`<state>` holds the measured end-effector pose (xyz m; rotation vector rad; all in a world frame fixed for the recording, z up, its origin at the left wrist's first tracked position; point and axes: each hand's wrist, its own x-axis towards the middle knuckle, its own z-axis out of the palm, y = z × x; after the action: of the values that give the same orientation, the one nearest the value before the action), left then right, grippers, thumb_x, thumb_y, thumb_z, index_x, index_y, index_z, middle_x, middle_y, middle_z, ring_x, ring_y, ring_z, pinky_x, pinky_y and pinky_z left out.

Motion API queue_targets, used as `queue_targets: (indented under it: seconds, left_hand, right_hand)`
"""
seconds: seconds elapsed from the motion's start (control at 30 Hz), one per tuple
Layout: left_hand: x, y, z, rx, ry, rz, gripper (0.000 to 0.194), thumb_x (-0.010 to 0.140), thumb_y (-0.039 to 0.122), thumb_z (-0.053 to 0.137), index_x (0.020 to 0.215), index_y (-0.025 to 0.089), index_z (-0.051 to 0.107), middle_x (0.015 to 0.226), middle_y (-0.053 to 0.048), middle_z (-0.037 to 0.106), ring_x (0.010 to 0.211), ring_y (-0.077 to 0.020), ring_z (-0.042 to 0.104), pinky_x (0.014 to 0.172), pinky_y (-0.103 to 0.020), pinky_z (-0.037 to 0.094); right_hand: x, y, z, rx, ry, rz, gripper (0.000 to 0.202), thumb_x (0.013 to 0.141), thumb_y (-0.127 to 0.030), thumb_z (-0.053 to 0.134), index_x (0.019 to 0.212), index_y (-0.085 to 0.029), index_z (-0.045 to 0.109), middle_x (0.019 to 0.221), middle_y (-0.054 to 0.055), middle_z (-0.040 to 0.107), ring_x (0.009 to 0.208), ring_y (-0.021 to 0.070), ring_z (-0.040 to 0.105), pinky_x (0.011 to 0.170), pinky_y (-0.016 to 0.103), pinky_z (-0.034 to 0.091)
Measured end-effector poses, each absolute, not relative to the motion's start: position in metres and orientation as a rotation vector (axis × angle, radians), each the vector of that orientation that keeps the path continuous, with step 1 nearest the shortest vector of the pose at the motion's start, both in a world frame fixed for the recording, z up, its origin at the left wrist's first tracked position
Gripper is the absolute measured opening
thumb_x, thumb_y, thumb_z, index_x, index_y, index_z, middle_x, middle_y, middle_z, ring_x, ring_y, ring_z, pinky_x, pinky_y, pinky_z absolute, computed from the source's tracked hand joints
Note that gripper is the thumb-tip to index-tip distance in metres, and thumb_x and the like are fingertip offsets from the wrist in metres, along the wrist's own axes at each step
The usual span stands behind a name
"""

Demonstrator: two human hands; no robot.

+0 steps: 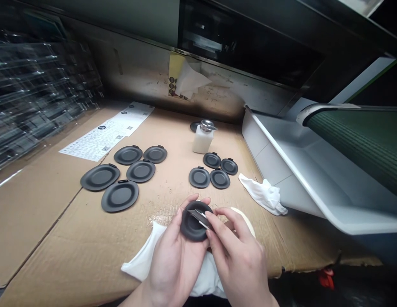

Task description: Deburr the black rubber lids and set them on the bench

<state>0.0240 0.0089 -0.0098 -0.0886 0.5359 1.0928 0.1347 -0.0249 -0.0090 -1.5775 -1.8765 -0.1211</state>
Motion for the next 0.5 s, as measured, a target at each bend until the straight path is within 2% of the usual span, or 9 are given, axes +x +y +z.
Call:
queue_targets:
  seconds: [0.5]
  left_hand:
    - [0.0261,0.0094,-0.0082,-0.039,0.552,1.097,0.024,0.088,0.028,0.042,0.104,0.021,0.059,0.109,-0.009,0.063,0.105,-0.0204,0.057,0.096,-0.038,0.041]
  right_hand:
    - [0.1358,-0.0244,-0.0128,-1.561,-1.888,-0.097,0.028,0.085,-0.017,0.049,0.11,-0.023,0.062,0.106,0.007,0.057,0.085,0.0152,0.057,0.074,0.027,0.05]
